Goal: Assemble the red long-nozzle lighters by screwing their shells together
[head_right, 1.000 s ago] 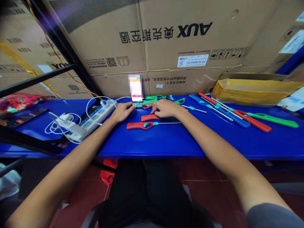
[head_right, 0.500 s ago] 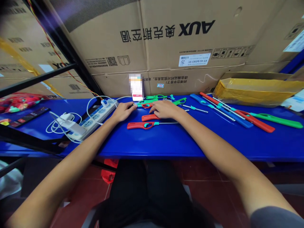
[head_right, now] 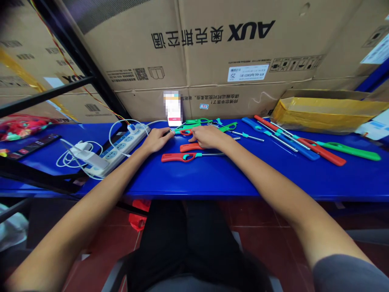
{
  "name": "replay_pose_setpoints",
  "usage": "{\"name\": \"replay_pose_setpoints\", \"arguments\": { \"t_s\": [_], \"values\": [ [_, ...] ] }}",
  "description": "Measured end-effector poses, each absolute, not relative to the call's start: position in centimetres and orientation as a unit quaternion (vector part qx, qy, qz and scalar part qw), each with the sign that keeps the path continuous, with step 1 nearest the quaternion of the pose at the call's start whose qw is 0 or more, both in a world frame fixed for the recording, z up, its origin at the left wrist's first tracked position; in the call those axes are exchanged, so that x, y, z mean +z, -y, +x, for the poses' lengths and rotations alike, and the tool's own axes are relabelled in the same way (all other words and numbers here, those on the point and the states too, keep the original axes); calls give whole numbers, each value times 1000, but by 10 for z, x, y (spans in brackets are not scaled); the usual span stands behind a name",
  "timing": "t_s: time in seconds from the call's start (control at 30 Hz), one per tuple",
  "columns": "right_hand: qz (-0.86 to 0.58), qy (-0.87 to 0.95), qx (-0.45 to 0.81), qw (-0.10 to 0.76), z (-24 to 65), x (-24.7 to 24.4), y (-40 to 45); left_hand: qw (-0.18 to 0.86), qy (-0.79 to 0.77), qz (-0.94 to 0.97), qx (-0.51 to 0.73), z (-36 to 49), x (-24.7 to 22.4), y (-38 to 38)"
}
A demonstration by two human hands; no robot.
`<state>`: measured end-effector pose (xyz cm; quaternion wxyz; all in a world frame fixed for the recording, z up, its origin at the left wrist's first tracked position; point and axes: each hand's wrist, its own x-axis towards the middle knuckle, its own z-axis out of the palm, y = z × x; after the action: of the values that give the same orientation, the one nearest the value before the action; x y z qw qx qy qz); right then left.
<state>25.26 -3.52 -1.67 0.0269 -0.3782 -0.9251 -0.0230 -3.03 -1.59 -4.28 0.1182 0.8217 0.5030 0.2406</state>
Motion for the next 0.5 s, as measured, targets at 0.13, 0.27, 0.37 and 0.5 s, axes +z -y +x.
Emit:
{"name": "replay_pose_setpoints", "arguments": {
  "t_s": [0.13, 0.27, 0.37, 0.5],
  "values": [
    [-369, 929, -25, 20, 253, -16, 35, 124, -502, 818, 250, -31, -44, 15],
    [-370, 928, -21, 36, 253, -17, 35, 121, -504, 818, 249, -31, -45, 14],
    [-405, 911, -32, 73, 249, -18, 35, 121, -500, 821, 248, -31, -45, 13],
    [-437, 893, -33, 106, 247, -19, 31, 116, -494, 823, 256, -32, -44, 13]
  ]
}}
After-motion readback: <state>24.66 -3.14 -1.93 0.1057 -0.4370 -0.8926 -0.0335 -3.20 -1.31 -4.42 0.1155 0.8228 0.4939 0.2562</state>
